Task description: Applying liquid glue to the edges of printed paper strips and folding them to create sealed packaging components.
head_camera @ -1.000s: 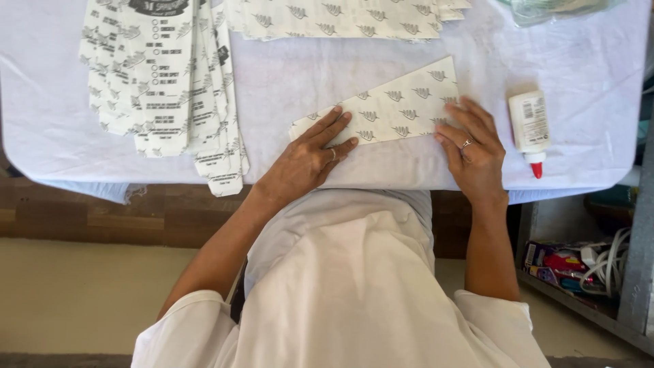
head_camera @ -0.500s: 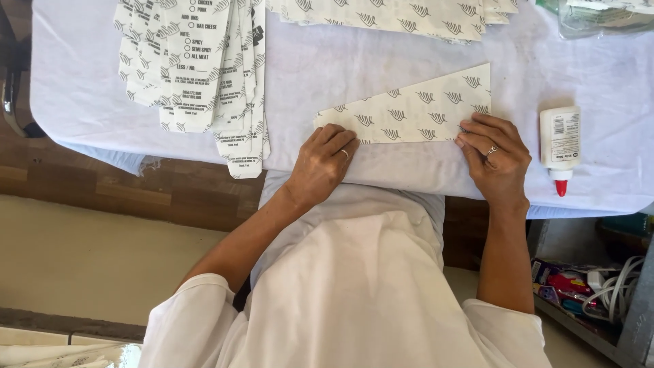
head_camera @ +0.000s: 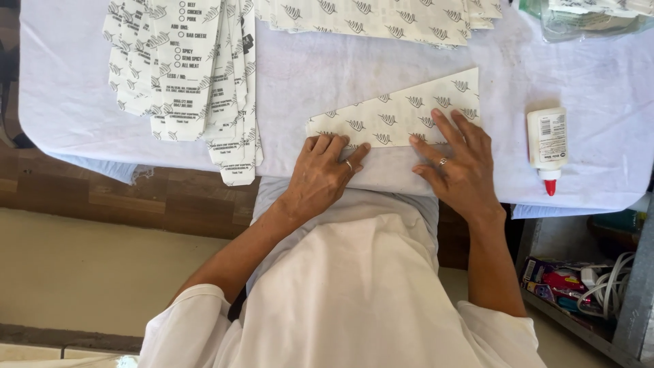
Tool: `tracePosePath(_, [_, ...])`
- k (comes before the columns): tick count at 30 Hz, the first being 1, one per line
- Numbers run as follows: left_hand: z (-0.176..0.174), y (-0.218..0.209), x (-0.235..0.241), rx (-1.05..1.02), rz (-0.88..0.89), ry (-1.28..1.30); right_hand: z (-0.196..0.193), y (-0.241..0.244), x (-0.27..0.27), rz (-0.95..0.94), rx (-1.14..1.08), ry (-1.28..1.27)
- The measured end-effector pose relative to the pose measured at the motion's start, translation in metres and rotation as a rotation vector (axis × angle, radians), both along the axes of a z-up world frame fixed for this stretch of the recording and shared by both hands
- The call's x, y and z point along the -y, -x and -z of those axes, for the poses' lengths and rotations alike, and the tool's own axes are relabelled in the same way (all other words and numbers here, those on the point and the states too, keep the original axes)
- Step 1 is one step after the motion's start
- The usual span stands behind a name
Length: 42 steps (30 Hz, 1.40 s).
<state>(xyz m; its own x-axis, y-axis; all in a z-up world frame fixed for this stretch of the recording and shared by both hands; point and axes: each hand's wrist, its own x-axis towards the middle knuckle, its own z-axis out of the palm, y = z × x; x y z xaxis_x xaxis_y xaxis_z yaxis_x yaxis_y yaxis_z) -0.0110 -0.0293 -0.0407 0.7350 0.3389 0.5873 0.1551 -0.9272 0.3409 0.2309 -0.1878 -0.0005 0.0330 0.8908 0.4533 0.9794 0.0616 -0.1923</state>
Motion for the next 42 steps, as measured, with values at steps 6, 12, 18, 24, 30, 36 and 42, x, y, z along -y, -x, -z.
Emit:
tracePosePath(6, [0.002,0.002,0.001,-0.051,-0.004,-0.046,-0.003,-0.03,0.016,0.053,-0.101,-0.081])
tracePosePath(12, [0.0,0.004,0.001,-0.067,0.001,-0.143,-0.01,-0.031,-0.038,-0.134,-0.144,-0.082])
tracePosePath(18, [-0.004,0.022,0.0,-0.068,0.013,-0.072,-0.016,-0.041,-0.054,-0.132,-0.056,0.464])
tracePosePath(24, [-0.026,-0.004,0.0,0.14,-0.009,0.052,-0.023,-0.041,-0.056,-0.009,-0.044,0.612])
tracePosePath(30, [-0.008,-0.067,0.017,-0.26,-0.062,-0.013,-0.012,-0.043,-0.051,-0.023,-0.011,0.575])
tracePosePath(36, [-0.026,-0.027,0.01,-0.58,-0.227,-0.01,-0.016,-0.043,-0.051,0.075,-0.017,0.637])
tracePosePath(42, [-0.028,-0.002,0.017,-0.622,-0.418,0.009,-0.02,-0.046,-0.043,0.202,-0.03,0.623])
